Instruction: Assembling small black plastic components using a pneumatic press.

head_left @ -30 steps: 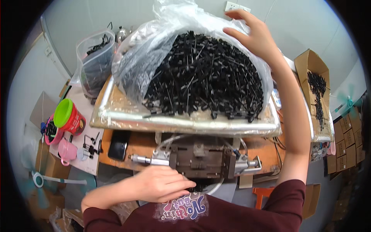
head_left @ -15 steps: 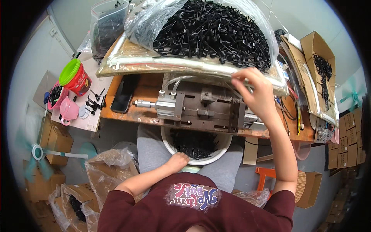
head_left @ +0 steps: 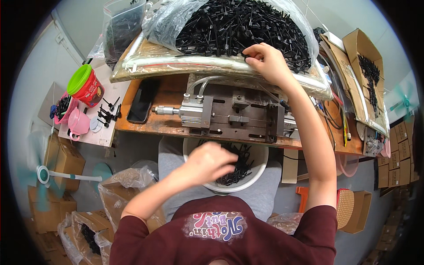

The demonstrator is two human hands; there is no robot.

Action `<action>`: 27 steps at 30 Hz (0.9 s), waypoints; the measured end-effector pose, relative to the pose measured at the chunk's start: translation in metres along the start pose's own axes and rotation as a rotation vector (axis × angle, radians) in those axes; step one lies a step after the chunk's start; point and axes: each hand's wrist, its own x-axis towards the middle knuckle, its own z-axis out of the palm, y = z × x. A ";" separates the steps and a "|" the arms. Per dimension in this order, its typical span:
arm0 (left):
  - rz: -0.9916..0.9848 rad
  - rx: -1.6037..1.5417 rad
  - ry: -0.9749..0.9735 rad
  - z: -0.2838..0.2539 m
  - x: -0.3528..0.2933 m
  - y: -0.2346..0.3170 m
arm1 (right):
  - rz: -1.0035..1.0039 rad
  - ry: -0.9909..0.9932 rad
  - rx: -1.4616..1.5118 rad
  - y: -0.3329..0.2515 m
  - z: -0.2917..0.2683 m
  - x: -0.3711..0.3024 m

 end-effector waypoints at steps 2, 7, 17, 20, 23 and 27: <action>-0.019 -0.007 0.278 -0.035 0.037 0.001 | 0.045 -0.005 0.169 -0.004 -0.005 -0.002; 0.118 0.549 0.618 -0.104 0.116 -0.023 | 0.064 0.144 0.440 -0.027 -0.017 -0.044; 0.002 0.782 0.417 -0.112 0.166 -0.093 | -0.104 0.076 0.008 -0.068 0.031 -0.182; 0.072 0.716 0.482 -0.108 0.171 -0.085 | -0.119 0.031 -0.082 -0.066 0.051 -0.197; 0.071 0.815 0.415 -0.102 0.178 -0.095 | -0.170 -0.023 -0.214 -0.063 0.058 -0.194; 0.060 0.814 0.346 -0.100 0.183 -0.094 | -0.140 -0.056 -0.285 -0.068 0.059 -0.186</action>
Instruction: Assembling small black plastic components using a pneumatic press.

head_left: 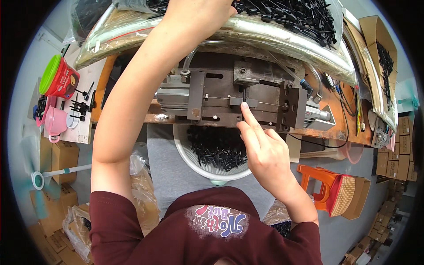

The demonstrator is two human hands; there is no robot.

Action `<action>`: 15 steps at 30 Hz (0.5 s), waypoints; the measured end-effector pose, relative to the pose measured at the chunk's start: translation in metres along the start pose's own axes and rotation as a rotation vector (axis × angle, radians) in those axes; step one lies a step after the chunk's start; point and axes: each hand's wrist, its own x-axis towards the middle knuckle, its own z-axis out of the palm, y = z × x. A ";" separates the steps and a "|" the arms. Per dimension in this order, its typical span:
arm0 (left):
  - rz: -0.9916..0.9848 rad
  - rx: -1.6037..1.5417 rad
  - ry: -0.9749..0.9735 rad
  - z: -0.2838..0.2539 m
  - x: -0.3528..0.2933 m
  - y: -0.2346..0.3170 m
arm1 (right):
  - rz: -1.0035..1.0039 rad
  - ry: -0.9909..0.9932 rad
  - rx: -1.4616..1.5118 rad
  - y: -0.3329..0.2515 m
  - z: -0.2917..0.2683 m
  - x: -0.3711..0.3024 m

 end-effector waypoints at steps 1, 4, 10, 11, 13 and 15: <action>0.006 -0.012 0.016 -0.003 0.002 0.002 | 0.003 -0.018 -0.033 0.001 -0.002 0.003; -0.101 -0.234 -0.084 -0.022 -0.001 0.014 | 0.007 -0.019 -0.025 0.001 -0.003 0.004; -0.190 -0.556 -0.073 -0.029 -0.019 0.031 | 0.000 -0.069 -0.064 0.000 -0.008 0.006; -0.212 -0.635 -0.034 -0.030 -0.022 0.034 | 0.000 -0.076 -0.069 0.000 -0.008 0.006; -0.246 -0.728 -0.038 -0.036 -0.029 0.041 | 0.019 -0.112 -0.073 0.000 -0.012 0.008; -0.216 -0.764 -0.052 -0.046 -0.039 0.048 | 0.030 -0.165 -0.059 0.003 -0.018 0.012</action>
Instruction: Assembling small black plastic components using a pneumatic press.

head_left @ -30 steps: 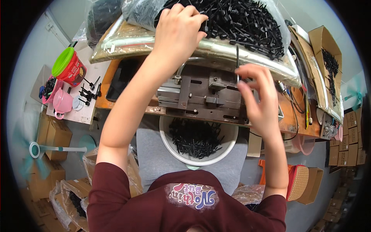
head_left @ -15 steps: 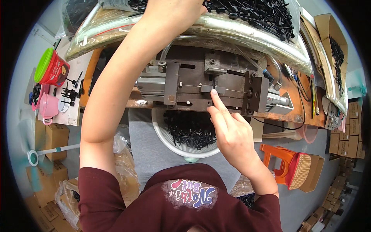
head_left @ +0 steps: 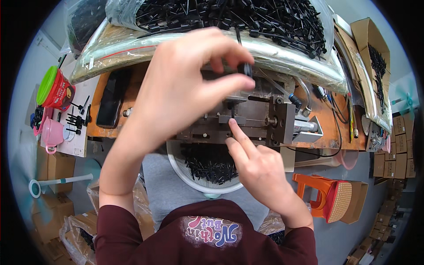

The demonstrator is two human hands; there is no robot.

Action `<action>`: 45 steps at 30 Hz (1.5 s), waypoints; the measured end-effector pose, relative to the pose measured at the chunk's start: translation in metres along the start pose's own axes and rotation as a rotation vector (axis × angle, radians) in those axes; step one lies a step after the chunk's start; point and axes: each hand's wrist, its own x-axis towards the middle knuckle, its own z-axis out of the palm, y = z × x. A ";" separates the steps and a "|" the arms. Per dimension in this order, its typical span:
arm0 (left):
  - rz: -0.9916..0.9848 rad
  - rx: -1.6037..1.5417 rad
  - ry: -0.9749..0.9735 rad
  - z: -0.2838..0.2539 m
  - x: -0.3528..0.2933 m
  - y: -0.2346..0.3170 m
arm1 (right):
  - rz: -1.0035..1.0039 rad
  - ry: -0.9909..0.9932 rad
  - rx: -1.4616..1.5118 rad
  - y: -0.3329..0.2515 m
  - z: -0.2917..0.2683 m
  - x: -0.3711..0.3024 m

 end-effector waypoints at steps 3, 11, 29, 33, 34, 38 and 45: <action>0.001 -0.073 -0.020 -0.002 -0.026 0.020 | -0.010 0.131 0.363 0.023 -0.020 0.013; -0.079 0.054 -0.126 0.021 -0.093 0.041 | 0.083 0.477 -0.088 0.114 -0.063 0.122; -0.073 0.307 -0.309 0.051 -0.100 0.036 | 0.294 0.397 0.739 0.095 -0.081 0.094; -0.027 0.203 -0.280 0.028 -0.072 0.035 | 0.231 0.415 0.869 0.065 -0.067 0.048; 0.001 0.186 -0.236 0.021 -0.061 0.032 | 0.228 0.372 0.864 0.057 -0.064 0.037; 0.141 0.366 0.000 0.010 0.007 -0.001 | 0.065 0.285 0.508 0.031 -0.030 0.002; 0.099 0.489 0.014 0.046 0.080 -0.050 | 0.007 0.234 0.282 0.001 0.020 -0.010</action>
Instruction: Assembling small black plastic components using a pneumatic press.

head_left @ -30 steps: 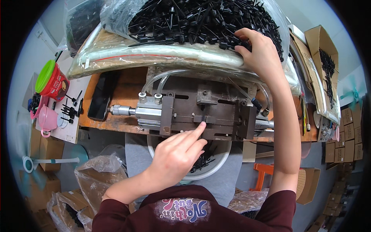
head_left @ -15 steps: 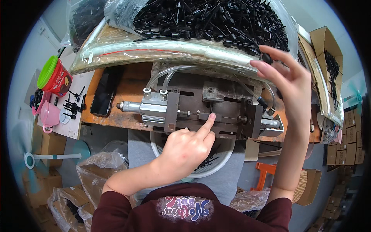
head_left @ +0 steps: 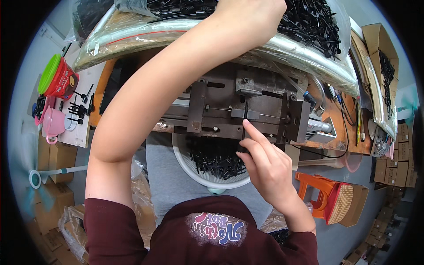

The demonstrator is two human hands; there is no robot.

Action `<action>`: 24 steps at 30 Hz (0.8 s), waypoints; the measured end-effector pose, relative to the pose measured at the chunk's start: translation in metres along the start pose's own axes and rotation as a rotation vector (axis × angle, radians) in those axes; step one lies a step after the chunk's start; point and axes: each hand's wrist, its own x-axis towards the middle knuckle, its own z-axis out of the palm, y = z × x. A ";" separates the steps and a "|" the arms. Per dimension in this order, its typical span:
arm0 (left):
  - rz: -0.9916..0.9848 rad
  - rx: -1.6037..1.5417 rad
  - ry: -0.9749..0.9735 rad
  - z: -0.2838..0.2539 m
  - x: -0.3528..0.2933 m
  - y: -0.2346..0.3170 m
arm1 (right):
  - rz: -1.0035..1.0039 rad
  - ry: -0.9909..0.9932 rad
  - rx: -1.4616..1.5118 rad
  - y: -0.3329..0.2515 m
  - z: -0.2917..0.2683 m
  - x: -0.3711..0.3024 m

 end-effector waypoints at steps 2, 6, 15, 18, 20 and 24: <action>-0.065 0.078 -0.132 0.008 0.009 -0.002 | 0.001 -0.015 -0.101 0.000 0.002 0.004; -0.049 0.040 -0.232 0.001 0.017 -0.003 | 0.024 -0.079 -0.203 -0.002 -0.002 0.010; -0.198 -0.477 -0.126 -0.055 -0.012 0.012 | 0.077 -0.052 0.116 0.007 -0.034 0.029; -0.184 -0.529 -0.047 -0.074 -0.047 0.023 | 0.081 0.212 0.025 0.031 -0.065 0.057; -0.180 -0.572 -0.053 -0.084 -0.071 0.036 | 0.113 0.316 -0.204 0.052 -0.084 0.084; -0.131 -0.557 -0.135 -0.085 -0.116 0.064 | -0.051 0.185 -0.487 0.104 -0.104 0.140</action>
